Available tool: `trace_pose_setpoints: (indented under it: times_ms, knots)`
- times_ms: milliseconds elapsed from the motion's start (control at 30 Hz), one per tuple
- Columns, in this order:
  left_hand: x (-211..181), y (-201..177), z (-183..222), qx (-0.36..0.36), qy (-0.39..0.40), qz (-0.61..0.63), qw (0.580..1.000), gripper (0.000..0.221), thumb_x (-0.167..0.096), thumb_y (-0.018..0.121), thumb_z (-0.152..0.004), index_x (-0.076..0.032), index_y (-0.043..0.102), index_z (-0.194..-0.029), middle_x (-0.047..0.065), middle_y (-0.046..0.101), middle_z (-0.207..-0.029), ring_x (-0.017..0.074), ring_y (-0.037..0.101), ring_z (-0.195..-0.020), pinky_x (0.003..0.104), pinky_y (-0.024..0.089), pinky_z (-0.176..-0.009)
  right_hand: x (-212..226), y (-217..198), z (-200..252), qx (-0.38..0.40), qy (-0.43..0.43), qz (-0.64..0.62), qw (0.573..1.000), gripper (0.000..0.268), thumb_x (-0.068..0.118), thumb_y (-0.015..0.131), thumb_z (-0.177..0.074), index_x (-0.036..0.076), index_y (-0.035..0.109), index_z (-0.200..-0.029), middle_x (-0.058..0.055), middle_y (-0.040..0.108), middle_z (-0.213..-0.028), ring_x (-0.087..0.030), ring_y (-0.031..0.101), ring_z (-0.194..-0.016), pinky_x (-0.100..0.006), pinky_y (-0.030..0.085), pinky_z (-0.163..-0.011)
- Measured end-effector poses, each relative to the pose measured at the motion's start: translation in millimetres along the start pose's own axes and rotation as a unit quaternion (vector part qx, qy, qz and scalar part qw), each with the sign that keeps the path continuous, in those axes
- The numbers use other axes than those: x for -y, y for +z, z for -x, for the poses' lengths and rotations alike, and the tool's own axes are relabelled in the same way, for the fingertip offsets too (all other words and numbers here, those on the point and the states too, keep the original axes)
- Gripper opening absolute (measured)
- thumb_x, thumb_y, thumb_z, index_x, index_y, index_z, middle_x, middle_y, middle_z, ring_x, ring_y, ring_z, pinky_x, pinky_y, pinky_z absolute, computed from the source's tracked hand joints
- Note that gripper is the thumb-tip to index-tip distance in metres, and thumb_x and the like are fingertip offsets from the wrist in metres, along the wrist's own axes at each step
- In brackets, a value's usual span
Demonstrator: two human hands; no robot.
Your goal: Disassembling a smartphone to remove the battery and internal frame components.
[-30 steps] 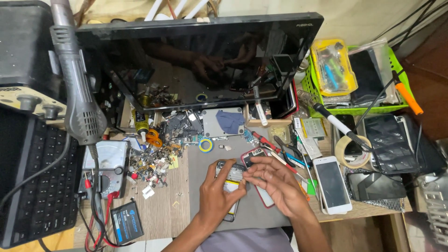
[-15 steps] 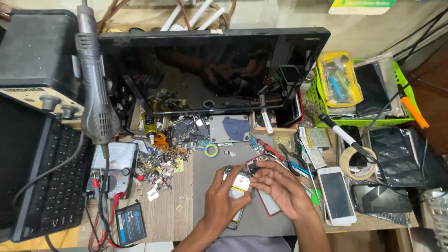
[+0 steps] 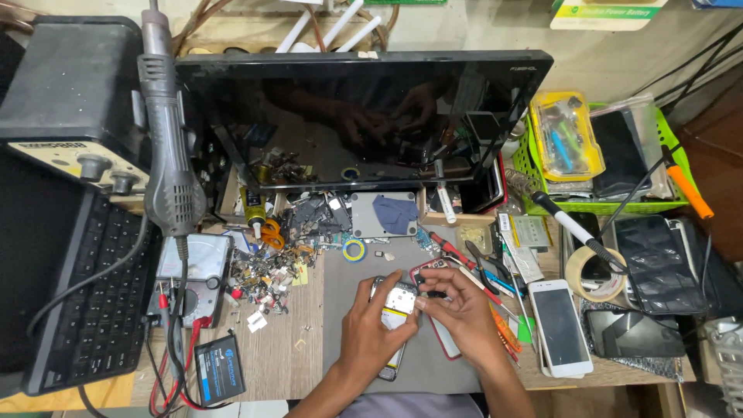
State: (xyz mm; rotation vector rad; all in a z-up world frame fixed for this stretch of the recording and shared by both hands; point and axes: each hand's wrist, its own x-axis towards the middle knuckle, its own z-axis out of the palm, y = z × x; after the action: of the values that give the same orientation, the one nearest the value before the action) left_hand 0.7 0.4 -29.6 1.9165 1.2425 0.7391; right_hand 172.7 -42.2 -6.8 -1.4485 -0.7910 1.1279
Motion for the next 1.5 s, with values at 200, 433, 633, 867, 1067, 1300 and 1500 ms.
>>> trace_pose_setpoints:
  times_ms: [200,433,633,867,1067,1300,1500]
  knots:
    - [1.5,-0.2,-1.0,0.018,-0.025,-0.005,1.0,0.069,-0.037,0.074,-0.08,-0.029,0.054,-0.146,0.005,0.056,-0.122,0.0297,0.069,-0.094,0.047,0.057,-0.063,10.2,10.4,0.9,-0.009,-0.01,0.047,0.999,0.039,-0.001,0.082,-0.08,0.004,0.073,-0.117,-0.008,0.072,-0.106,-0.014,0.067,-0.102,-0.029,0.063,-0.092]
    - [1.7,-4.2,1.4,0.027,-0.01,0.005,1.0,0.065,-0.039,0.072,-0.086,-0.027,0.053,-0.147,0.011,0.054,-0.129,0.0348,0.069,-0.099,0.049,0.057,-0.069,3.3,10.7,-0.2,0.006,-0.036,0.044,0.998,0.037,-0.001,0.082,-0.08,0.002,0.073,-0.116,-0.008,0.069,-0.11,-0.016,0.067,-0.101,-0.029,0.063,-0.092]
    - [0.0,-8.3,0.2,0.043,-0.015,0.038,0.998,0.061,-0.035,0.068,-0.089,-0.028,0.053,-0.148,0.011,0.054,-0.128,0.0333,0.068,-0.104,0.047,0.057,-0.071,-0.7,11.4,-2.7,0.009,-0.037,0.04,0.998,0.039,-0.003,0.081,-0.08,0.002,0.074,-0.117,-0.007,0.068,-0.108,-0.015,0.066,-0.1,-0.027,0.059,-0.091]
    - [-1.9,-14.6,-5.2,0.072,-0.026,0.098,0.992,0.055,-0.036,0.063,-0.095,-0.026,0.054,-0.148,0.007,0.055,-0.122,0.0256,0.069,-0.095,0.038,0.054,-0.077,12.5,14.3,-3.3,0.028,-0.041,0.073,0.996,0.046,-0.007,0.082,-0.076,0.006,0.076,-0.12,-0.007,0.059,-0.111,-0.015,0.063,-0.1,-0.026,0.061,-0.082]
    - [0.6,-18.6,-8.8,0.114,-0.02,0.153,0.981,0.054,-0.028,0.059,-0.098,-0.023,0.049,-0.151,0.007,0.057,-0.125,0.0258,0.063,-0.117,0.035,0.05,-0.089,17.4,10.2,-3.8,0.059,-0.077,0.181,0.979,0.044,0.003,0.084,-0.079,0.012,0.077,-0.121,-0.003,0.065,-0.106,-0.011,0.062,-0.093,-0.021,0.059,-0.083]
    - [-1.0,-33.6,-17.6,0.162,-0.092,0.296,0.937,0.057,-0.014,0.062,-0.096,-0.018,0.046,-0.15,0.004,0.06,-0.147,0.0154,0.06,-0.126,0.026,0.051,-0.098,18.4,2.2,-5.2,0.092,-0.059,0.267,0.958,0.053,0.007,0.088,-0.073,0.021,0.076,-0.123,0.003,0.069,-0.117,-0.013,0.069,-0.092,-0.024,0.057,-0.083]
    - [0.8,-32.4,-20.9,0.179,-0.157,0.319,0.917,0.055,-0.01,0.064,-0.094,-0.021,0.053,-0.147,0.004,0.073,-0.122,0.0104,0.066,-0.098,0.023,0.056,-0.08,10.4,2.5,-6.7,0.088,-0.092,0.301,0.945,0.052,0.008,0.088,-0.073,0.02,0.074,-0.122,0.001,0.067,-0.113,-0.014,0.067,-0.089,-0.024,0.06,-0.081]
